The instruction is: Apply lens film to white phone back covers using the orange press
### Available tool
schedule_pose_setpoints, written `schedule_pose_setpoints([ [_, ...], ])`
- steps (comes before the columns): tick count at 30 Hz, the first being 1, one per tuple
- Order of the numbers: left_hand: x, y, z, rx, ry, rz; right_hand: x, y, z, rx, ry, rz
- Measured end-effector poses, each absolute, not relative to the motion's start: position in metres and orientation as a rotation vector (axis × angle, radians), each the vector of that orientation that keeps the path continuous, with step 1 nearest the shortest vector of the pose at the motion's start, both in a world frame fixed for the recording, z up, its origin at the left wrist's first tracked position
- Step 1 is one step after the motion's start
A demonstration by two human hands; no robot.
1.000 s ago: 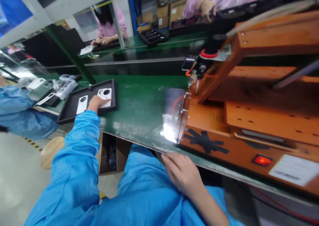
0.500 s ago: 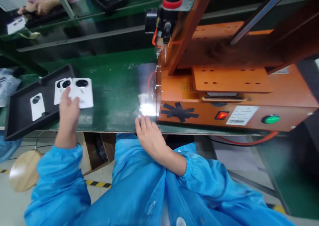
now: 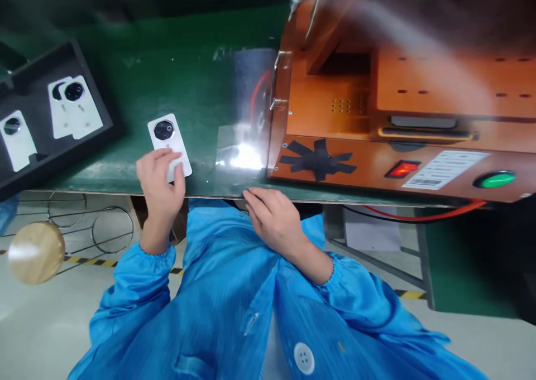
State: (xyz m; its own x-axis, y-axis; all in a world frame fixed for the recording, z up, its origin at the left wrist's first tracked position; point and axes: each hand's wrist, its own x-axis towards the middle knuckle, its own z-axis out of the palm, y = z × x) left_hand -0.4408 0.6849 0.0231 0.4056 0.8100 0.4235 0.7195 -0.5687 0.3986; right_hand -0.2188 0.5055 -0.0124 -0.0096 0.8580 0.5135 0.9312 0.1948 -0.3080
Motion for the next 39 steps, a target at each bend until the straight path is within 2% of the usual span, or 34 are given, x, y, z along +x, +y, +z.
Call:
schedule_pose_setpoints([
  [4, -0.417, 0.677, 0.019, 2.537, 0.97, 0.582, -0.214, 0.505, -0.009, -1.68, -1.785, -0.158],
  [9, -0.403, 0.68, 0.01, 2.536, 0.927, 0.344, -0.219, 0.526, 0.014, -1.7, -1.826, -0.064],
  [13, -0.4, 0.677, 0.014, 2.454, 1.003, 0.385, -0.224, 0.559, 0.031, -1.681, -1.93, -0.031],
  [18, -0.395, 0.673, 0.013, 2.361, 1.069, 0.424, -0.225, 0.591, 0.026, -1.74, -2.126, 0.105],
  [25, -0.393, 0.67, 0.007, 2.286, 1.101, 0.506, -0.218, 0.589, 0.024, -1.728, -2.232, 0.028],
  [39, -0.394, 0.669, 0.006, 2.307, 1.1, 0.545, -0.213, 0.593, 0.03, -1.752, -2.19, 0.095],
])
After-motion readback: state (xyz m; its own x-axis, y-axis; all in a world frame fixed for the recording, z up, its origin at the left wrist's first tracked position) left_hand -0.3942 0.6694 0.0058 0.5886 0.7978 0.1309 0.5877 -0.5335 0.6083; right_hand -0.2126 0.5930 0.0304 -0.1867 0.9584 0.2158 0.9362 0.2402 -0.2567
